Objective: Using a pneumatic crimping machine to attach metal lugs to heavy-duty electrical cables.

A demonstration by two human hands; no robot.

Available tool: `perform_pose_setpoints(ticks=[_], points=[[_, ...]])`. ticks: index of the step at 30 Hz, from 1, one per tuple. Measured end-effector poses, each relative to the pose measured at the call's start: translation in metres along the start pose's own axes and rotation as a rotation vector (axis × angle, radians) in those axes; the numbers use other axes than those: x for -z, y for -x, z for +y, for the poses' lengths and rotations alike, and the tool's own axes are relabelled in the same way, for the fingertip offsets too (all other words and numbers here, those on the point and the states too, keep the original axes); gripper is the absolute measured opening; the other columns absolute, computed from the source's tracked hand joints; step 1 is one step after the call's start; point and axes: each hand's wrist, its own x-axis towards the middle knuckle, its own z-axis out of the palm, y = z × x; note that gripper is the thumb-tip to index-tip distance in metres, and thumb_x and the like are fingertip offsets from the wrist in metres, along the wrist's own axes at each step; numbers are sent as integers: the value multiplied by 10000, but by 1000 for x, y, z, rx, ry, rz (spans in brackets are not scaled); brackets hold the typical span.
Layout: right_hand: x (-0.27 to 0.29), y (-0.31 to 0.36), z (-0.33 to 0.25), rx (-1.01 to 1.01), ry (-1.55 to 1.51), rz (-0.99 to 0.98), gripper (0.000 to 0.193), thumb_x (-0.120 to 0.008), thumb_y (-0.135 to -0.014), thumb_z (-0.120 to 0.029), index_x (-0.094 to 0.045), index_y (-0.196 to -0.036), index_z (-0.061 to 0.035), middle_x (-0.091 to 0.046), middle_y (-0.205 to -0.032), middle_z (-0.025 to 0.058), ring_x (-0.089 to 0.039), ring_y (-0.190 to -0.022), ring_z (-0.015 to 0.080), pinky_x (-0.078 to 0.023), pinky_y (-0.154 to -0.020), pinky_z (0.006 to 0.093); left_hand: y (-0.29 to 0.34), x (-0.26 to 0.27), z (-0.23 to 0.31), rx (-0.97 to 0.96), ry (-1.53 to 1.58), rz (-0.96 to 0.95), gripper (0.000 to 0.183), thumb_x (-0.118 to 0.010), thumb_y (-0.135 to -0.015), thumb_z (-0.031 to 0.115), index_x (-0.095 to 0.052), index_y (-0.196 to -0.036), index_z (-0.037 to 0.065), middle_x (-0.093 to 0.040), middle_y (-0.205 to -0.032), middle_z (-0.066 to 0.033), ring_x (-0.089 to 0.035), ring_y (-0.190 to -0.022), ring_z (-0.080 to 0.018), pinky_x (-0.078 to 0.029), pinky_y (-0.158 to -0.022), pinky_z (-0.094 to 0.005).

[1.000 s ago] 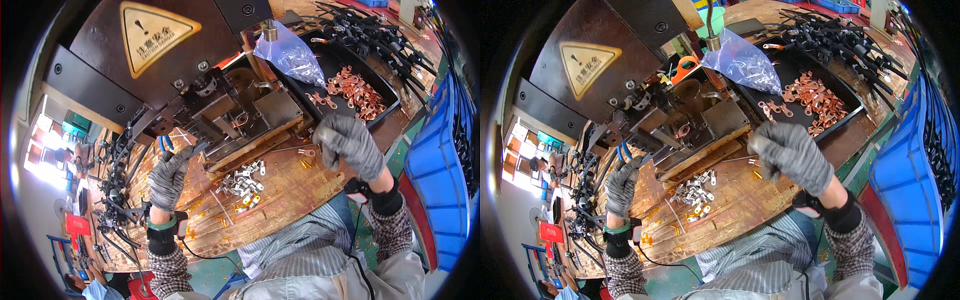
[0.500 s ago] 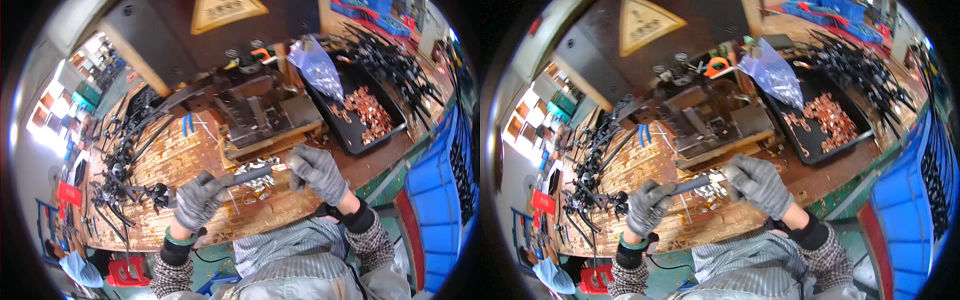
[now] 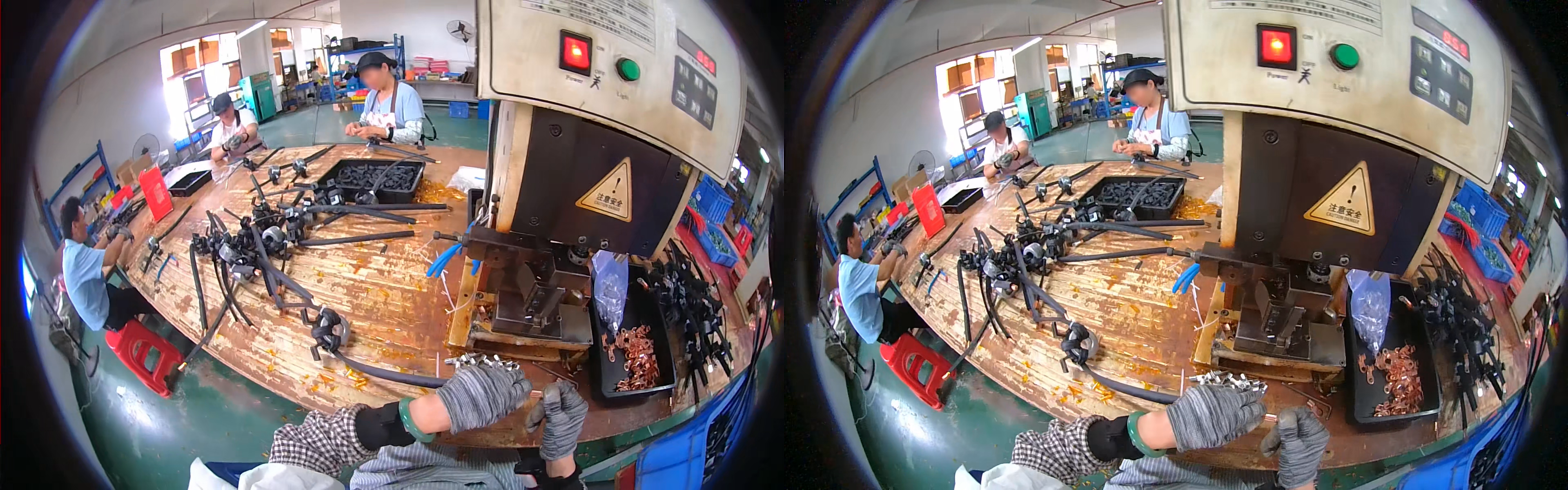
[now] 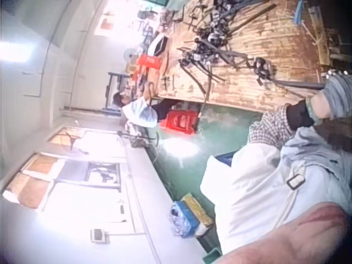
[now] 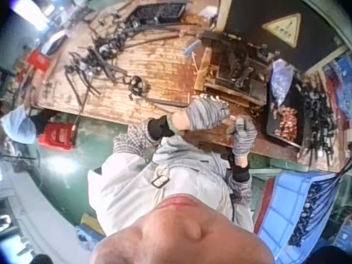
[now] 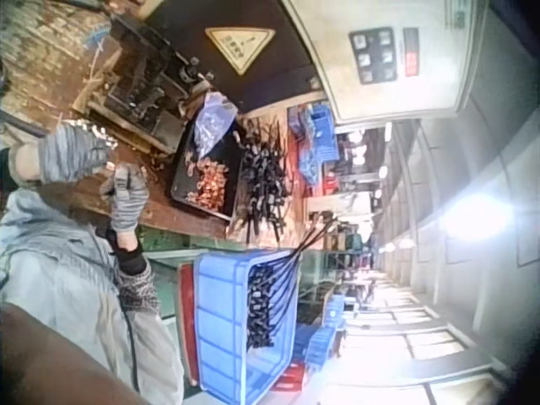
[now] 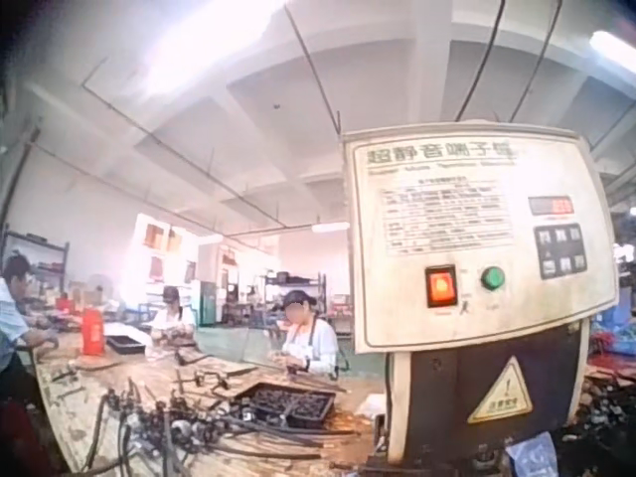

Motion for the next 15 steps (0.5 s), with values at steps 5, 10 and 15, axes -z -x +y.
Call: perform_pose_setpoints(ticks=[5,10,15], points=[[-6,3,8,29,-61,47,315,-555,-854,-303,-474,-683,-52,-432,-429,23,-426,-345,107,-333,-338,242,-1,3,-3,3,77,-5,233,-458,-845,204,-550,-967,27,-567,-1021,-172,-599,-762,-280,-496,-599,-338],[-6,6,10,68,-3,88,323,-550,-857,-315,-481,-707,-38,-437,-435,27,-431,-351,108,-335,-350,241,0,1,-6,-14,132,118,254,-460,-859,260,-562,-921,37,-584,-920,-128,-590,-759,-267,-481,-604,-344],[2,13,3,113,87,61,336,-532,-865,-321,-498,-724,-18,-449,-443,36,-419,-335,110,-337,-357,246,4,-6,-5,-98,134,80,236,-448,-858,256,-555,-841,46,-539,-764,-100,-553,-699,-254,-442,-580,-342]])
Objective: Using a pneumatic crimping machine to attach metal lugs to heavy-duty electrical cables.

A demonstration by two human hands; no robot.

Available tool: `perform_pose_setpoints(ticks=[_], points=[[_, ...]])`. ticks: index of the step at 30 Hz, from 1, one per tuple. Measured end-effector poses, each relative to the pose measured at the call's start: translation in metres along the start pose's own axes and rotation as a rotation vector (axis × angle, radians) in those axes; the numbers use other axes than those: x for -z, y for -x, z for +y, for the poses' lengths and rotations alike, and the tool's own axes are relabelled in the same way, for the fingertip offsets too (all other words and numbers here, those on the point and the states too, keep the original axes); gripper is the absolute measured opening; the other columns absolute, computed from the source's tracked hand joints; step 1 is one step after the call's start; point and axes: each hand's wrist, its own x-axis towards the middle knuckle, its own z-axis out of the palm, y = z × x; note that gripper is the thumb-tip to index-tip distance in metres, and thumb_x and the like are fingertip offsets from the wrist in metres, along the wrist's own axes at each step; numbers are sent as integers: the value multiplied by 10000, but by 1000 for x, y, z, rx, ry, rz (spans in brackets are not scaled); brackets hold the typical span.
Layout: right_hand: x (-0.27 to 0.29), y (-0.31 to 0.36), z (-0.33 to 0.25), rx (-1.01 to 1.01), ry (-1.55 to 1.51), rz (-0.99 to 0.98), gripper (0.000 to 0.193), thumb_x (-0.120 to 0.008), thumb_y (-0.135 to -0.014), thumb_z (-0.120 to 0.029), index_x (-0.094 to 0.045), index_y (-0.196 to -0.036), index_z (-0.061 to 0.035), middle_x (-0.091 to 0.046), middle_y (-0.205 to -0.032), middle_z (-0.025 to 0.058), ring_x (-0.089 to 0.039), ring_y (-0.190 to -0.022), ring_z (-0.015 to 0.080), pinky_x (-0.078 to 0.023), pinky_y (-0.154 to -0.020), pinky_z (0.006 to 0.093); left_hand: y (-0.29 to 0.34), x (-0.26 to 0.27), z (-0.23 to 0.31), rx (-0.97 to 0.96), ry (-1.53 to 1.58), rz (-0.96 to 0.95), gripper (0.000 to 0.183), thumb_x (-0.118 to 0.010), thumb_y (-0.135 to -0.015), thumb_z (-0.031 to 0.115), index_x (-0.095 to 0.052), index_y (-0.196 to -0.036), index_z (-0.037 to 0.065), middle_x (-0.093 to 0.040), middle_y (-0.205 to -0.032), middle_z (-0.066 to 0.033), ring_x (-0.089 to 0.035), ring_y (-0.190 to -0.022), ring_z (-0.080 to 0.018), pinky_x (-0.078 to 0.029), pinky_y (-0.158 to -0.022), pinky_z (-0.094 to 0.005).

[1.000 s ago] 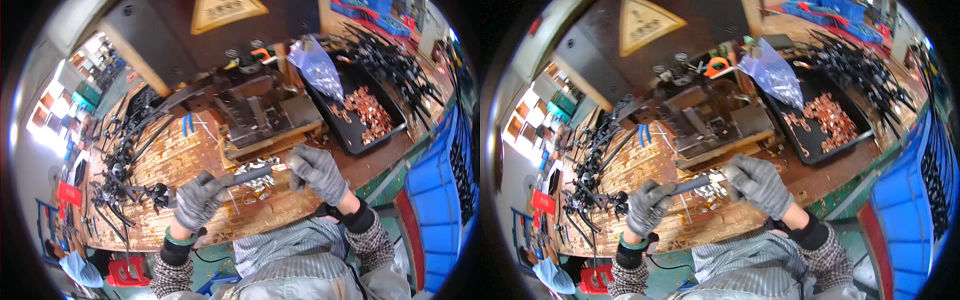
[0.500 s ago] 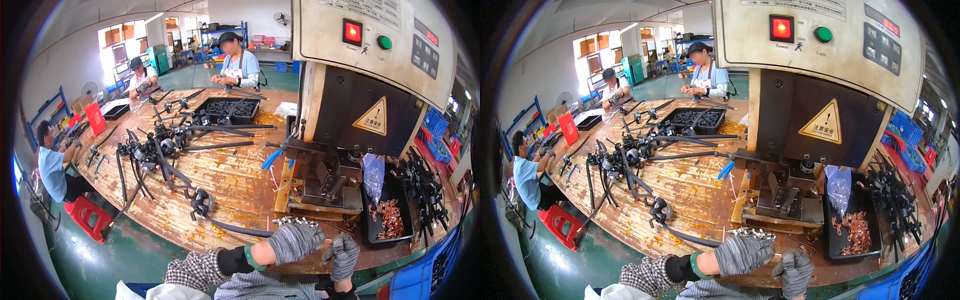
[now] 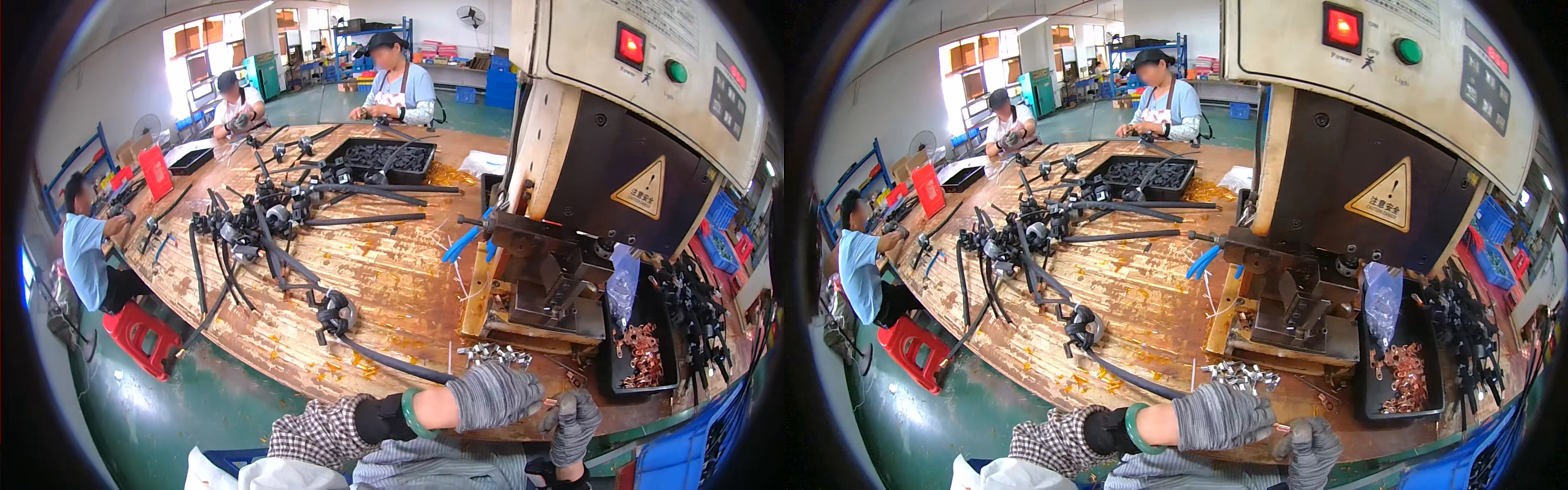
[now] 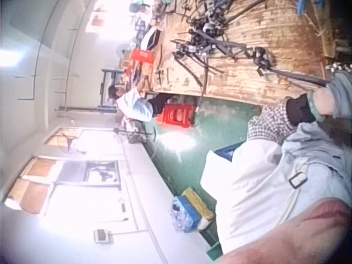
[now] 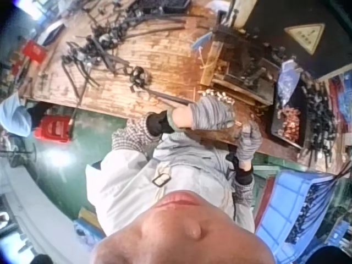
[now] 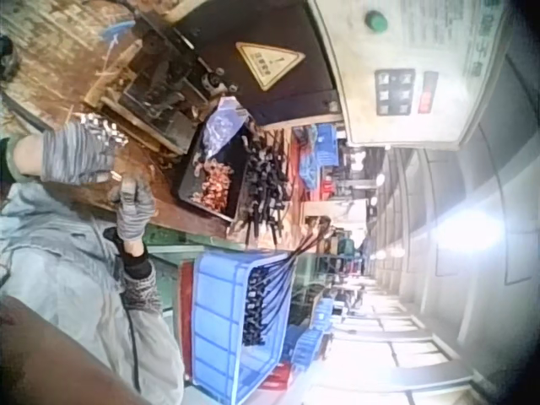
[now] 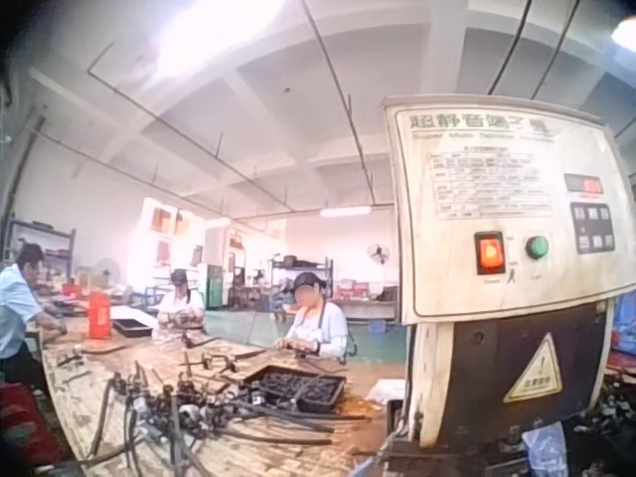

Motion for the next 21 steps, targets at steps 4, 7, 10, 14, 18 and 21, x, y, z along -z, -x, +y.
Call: perform_pose_setpoints(ticks=[4,7,10,14,18,21], points=[[-5,6,-2,184,235,67,354,-552,-848,-330,-520,-694,-12,-511,-553,43,-469,-481,114,-376,-480,255,3,-3,0,-100,-15,84,218,-445,-849,250,-520,-782,56,-505,-720,-80,-528,-652,-245,-422,-564,-337],[-8,10,-10,90,203,34,369,-544,-849,-341,-509,-688,-11,-511,-598,36,-480,-559,118,-371,-519,258,3,2,0,-116,-53,-11,217,-441,-847,246,-515,-795,49,-505,-727,-81,-528,-650,-241,-414,-544,-330],[-13,10,-7,139,261,79,368,-531,-856,-347,-497,-699,-15,-490,-576,37,-466,-525,114,-372,-502,257,6,1,-1,-120,-13,21,215,-434,-847,249,-519,-821,53,-501,-730,-83,-529,-647,-242,-427,-539,-332],[-13,7,3,36,10,63,345,-519,-864,-348,-475,-742,-28,-471,-559,47,-438,-436,114,-370,-435,246,13,48,12,185,127,-226,322,-432,-865,322,-532,-993,43,-541,-865,-113,-563,-794,-274,-475,-652,-348],[-9,-1,17,-44,-118,125,352,-554,-839,-368,-474,-787,-30,-475,-556,49,-490,-437,144,-417,-419,256,75,97,-25,342,-18,6,535,-522,-809,426,-459,-1207,74,-505,-1110,-177,-490,-1022,-342,-443,-805,-400],[-13,-2,22,70,-201,99,335,-598,-809,-337,-488,-823,-21,-498,-575,59,-513,-459,151,-454,-442,273,141,121,-64,642,-418,-85,668,-645,-688,473,-457,-1215,108,-478,-1157,-198,-456,-1066,-367,-363,-896,-454]])
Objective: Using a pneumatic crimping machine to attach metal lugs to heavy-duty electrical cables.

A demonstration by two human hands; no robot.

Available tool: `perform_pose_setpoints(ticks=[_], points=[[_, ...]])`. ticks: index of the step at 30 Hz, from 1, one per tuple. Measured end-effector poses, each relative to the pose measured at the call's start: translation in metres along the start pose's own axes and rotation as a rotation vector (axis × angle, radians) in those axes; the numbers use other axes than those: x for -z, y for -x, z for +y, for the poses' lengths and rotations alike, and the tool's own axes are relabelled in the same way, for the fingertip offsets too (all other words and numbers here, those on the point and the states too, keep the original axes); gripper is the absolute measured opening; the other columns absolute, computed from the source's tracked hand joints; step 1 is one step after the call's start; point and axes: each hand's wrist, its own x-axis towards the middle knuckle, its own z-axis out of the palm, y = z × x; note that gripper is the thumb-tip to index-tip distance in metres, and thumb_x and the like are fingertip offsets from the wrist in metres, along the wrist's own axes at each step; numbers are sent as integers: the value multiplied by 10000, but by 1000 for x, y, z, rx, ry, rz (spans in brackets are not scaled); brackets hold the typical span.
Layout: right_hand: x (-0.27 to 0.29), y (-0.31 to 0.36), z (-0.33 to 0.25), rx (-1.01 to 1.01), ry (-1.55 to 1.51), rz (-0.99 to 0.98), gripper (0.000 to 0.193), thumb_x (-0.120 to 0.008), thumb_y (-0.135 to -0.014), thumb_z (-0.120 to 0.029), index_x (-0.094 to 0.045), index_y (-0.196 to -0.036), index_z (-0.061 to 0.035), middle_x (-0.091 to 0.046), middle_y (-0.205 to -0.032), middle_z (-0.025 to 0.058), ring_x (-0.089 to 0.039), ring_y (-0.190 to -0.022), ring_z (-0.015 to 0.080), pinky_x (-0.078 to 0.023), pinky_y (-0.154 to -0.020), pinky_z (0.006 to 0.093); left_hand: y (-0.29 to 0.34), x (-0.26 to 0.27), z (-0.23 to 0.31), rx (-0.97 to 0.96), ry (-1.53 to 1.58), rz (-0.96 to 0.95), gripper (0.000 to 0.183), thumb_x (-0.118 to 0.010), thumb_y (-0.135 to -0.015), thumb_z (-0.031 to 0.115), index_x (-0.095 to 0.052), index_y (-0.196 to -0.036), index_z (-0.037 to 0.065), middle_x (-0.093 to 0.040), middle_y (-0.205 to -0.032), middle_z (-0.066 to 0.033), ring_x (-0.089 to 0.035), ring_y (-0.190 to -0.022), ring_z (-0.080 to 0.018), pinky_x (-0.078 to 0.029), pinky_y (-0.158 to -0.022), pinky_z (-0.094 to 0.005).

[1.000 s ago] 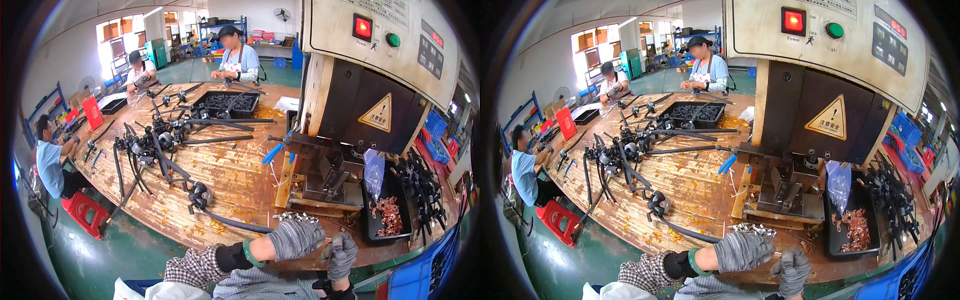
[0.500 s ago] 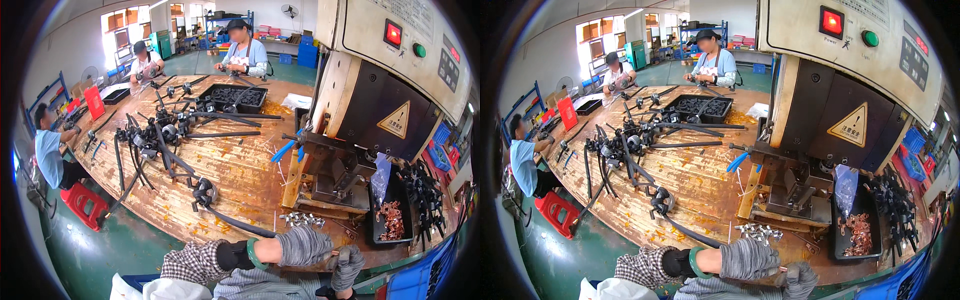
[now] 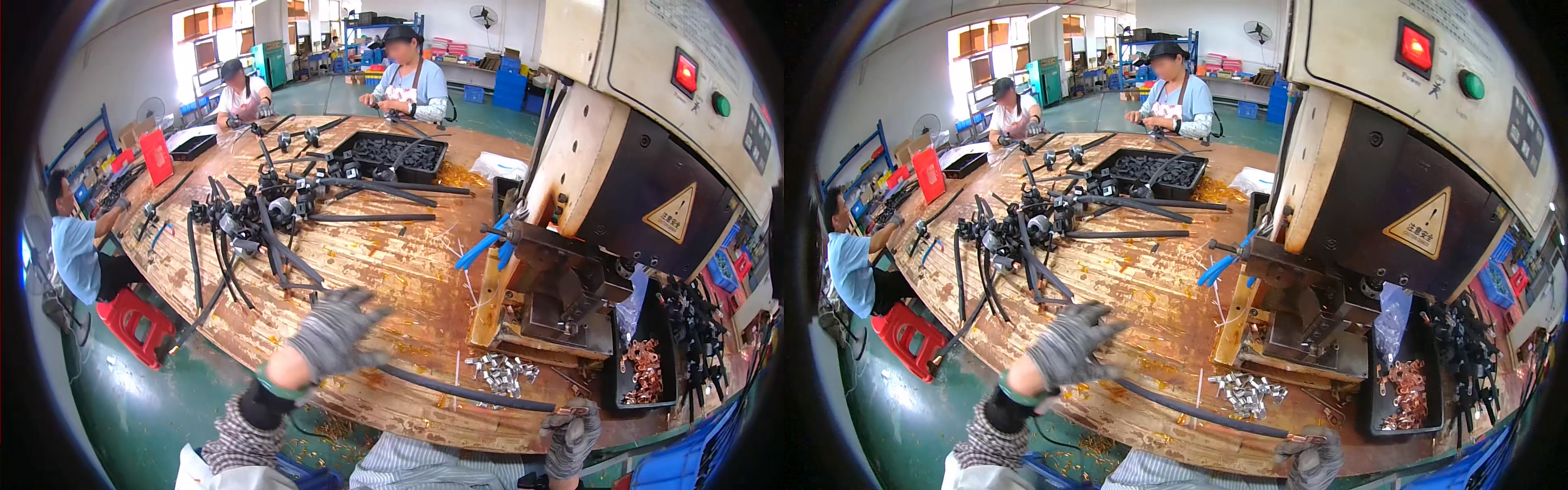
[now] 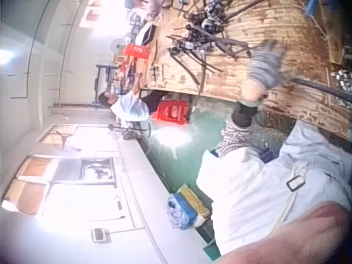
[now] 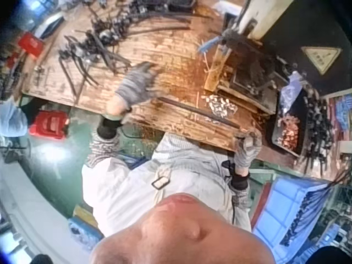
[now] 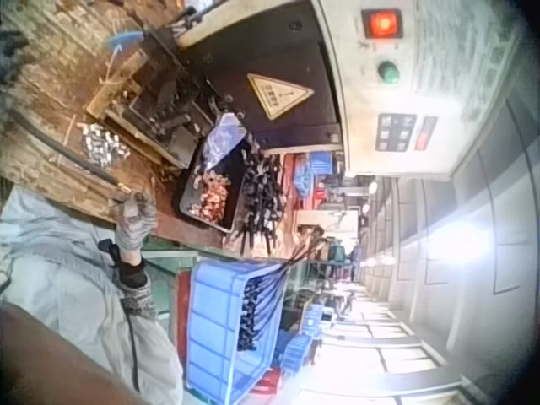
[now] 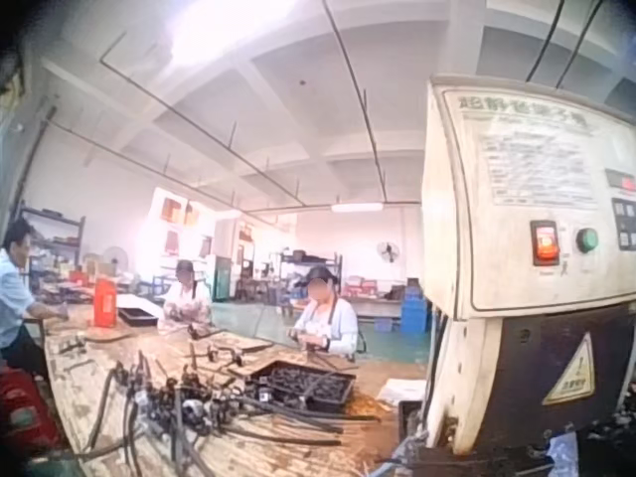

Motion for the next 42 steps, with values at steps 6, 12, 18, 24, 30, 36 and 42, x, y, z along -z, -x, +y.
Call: perform_pose_setpoints(ticks=[6,12,18,24,30,36,42], points=[[-8,-8,-2,-107,26,-22,286,-657,-753,-242,-502,-856,-24,-520,-655,57,-534,-481,154,-472,-442,269,29,-2,-59,-21,-52,-202,715,-742,-566,413,-482,-1190,182,-452,-1202,-165,-445,-1098,-340,-327,-923,-465],[-8,-15,-10,-114,71,-12,289,-663,-753,-261,-501,-818,-31,-485,-566,36,-523,-482,140,-445,-428,255,20,-4,-62,-207,-346,-219,578,-699,-571,362,-520,-1098,203,-421,-1274,-94,-432,-1153,-296,-276,-945,-552],[-1,-16,-16,-3,214,-62,302,-662,-757,-285,-501,-784,-31,-484,-568,38,-485,-443,133,-416,-431,253,10,-33,-82,-420,-465,-168,306,-473,-771,216,-528,-1069,174,-469,-1227,-77,-463,-1123,-270,-274,-969,-551],[-1,-5,-26,-57,226,-68,260,-646,-781,-253,-536,-876,-37,-510,-667,33,-488,-545,122,-426,-507,248,8,-39,-88,-428,-394,-136,249,-485,-762,220,-550,-995,159,-521,-1115,-59,-508,-998,-237,-346,-939,-461],[-11,-3,-36,-266,106,78,233,-620,-806,-210,-563,-923,-17,-552,-704,9,-481,-572,68,-396,-507,191,7,-37,-88,-400,-347,-38,247,-488,-752,200,-547,-988,156,-529,-1092,-71,-521,-979,-244,-387,-868,-427],[2,-5,-28,-129,116,104,226,-614,-803,-192,-560,-923,-8,-562,-745,50,-507,-578,94,-416,-502,200,2,-28,-90,-368,-350,57,250,-502,-736,202,-556,-977,164,-536,-1090,-77,-537,-957,-255,-405,-833,-399],[11,-3,-19,-72,98,28,233,-650,-772,-204,-518,-866,-37,-504,-664,38,-494,-502,129,-424,-459,240,-4,-24,-87,-377,-387,176,202,-529,-714,212,-591,-902,170,-544,-1115,-76,-549,-950,-256,-434,-803,-395]])
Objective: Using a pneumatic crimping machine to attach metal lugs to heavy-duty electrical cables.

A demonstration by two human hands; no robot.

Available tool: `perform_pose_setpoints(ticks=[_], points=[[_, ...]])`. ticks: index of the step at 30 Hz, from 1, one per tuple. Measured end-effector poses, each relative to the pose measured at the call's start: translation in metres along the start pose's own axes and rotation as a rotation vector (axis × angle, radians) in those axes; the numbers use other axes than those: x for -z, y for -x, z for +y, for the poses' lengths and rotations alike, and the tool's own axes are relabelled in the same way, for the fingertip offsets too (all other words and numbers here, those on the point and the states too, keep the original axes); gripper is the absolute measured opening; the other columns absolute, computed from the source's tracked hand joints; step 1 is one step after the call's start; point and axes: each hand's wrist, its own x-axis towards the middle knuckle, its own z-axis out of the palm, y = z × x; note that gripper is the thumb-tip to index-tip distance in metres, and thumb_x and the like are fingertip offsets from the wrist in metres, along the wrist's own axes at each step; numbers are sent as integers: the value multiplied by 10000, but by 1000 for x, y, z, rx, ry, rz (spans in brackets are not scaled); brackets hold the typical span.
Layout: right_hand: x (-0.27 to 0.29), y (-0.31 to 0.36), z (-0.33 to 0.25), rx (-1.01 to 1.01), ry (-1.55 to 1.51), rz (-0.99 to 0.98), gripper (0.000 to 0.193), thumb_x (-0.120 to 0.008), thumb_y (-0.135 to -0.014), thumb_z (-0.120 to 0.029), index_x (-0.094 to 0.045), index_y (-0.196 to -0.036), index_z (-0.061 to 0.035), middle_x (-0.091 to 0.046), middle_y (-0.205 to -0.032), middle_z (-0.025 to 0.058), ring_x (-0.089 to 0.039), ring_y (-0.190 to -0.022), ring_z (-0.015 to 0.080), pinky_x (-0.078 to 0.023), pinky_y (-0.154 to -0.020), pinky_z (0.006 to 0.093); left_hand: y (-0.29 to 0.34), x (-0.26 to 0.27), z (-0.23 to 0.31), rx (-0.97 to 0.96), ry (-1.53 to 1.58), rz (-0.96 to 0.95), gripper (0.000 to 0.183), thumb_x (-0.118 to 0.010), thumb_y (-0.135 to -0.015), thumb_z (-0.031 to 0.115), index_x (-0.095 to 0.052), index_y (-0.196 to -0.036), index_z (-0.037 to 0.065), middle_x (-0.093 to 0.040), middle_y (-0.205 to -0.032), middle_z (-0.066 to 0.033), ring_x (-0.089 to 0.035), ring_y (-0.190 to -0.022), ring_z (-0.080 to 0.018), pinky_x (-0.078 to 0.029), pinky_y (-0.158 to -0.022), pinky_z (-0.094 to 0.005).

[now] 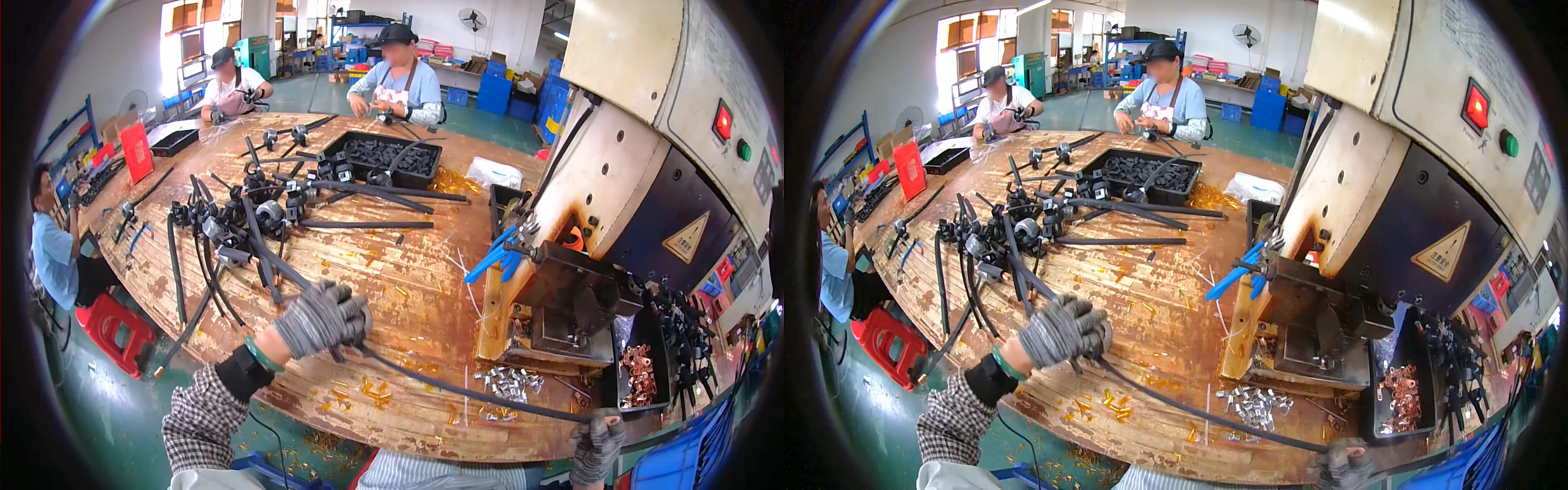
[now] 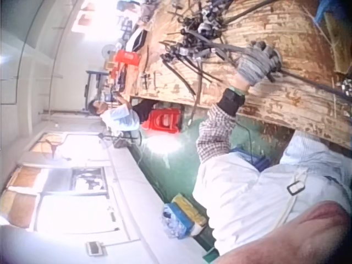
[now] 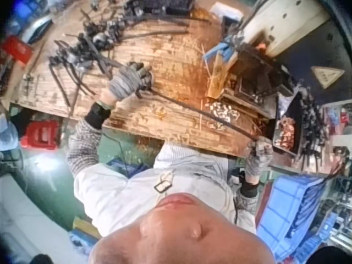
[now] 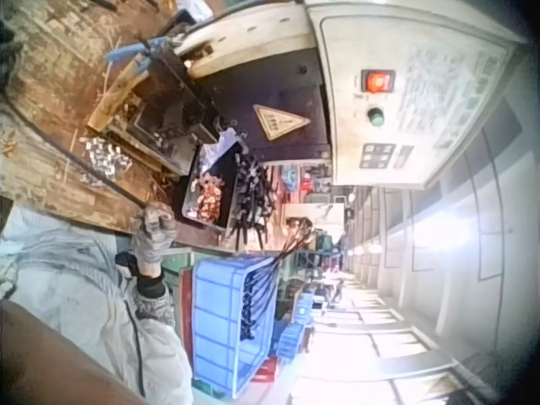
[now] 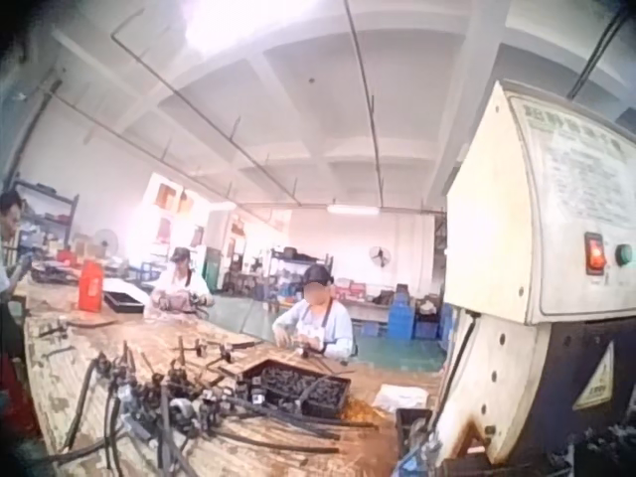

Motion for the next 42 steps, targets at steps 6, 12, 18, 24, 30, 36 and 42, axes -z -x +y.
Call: perform_pose_setpoints(ticks=[6,12,18,24,30,36,42], points=[[-10,-1,-16,-12,-150,229,209,-639,-780,-197,-516,-877,-57,-483,-664,14,-485,-512,88,-418,-438,223,-15,19,-1,30,-69,38,190,-551,-696,211,-601,-876,175,-552,-1104,-58,-541,-965,-241,-432,-799,-388],[17,-1,-31,77,-69,143,227,-637,-783,-219,-512,-873,-52,-473,-675,10,-479,-520,82,-404,-453,208,-29,33,5,58,-21,74,181,-562,-687,205,-603,-861,176,-547,-1105,-44,-526,-980,-231,-417,-806,-379],[20,-3,-39,230,-90,348,314,-594,-823,-301,-488,-917,-21,-451,-651,8,-428,-536,75,-365,-502,205,-31,52,20,67,-13,63,217,-583,-665,214,-606,-875,164,-554,-1089,-49,-539,-953,-239,-431,-768,-384],[51,-21,-52,246,-349,-63,571,-561,-833,-370,-386,-1220,12,-499,-1025,101,-522,-849,126,-470,-657,249,-37,94,45,68,134,97,325,-676,-589,248,-609,-896,165,-553,-1085,-51,-550,-934,-260,-456,-726,-391],[-37,30,-26,316,111,-344,560,-452,-884,-229,-209,-1354,-46,-291,-1360,116,-351,-1228,255,-320,-1004,405,-69,132,110,24,589,185,299,-679,-621,231,-592,-898,157,-559,-987,-71,-573,-801,-276,-485,-630,-342],[-69,44,-71,497,-10,-310,335,-498,-853,-219,-488,-1103,3,-411,-1232,184,-412,-1133,279,-334,-944,387,-113,145,180,-104,463,321,253,-591,-652,208,-568,-879,99,-544,-994,-93,-559,-845,-266,-471,-664,-358],[-25,35,-92,555,-9,-132,269,-440,-901,-211,-503,-1089,-30,-469,-1190,154,-450,-1104,266,-335,-945,354,-148,179,218,-122,277,592,250,-606,-687,106,-572,-930,155,-562,-945,-69,-561,-826,-254,-465,-671,-343]])
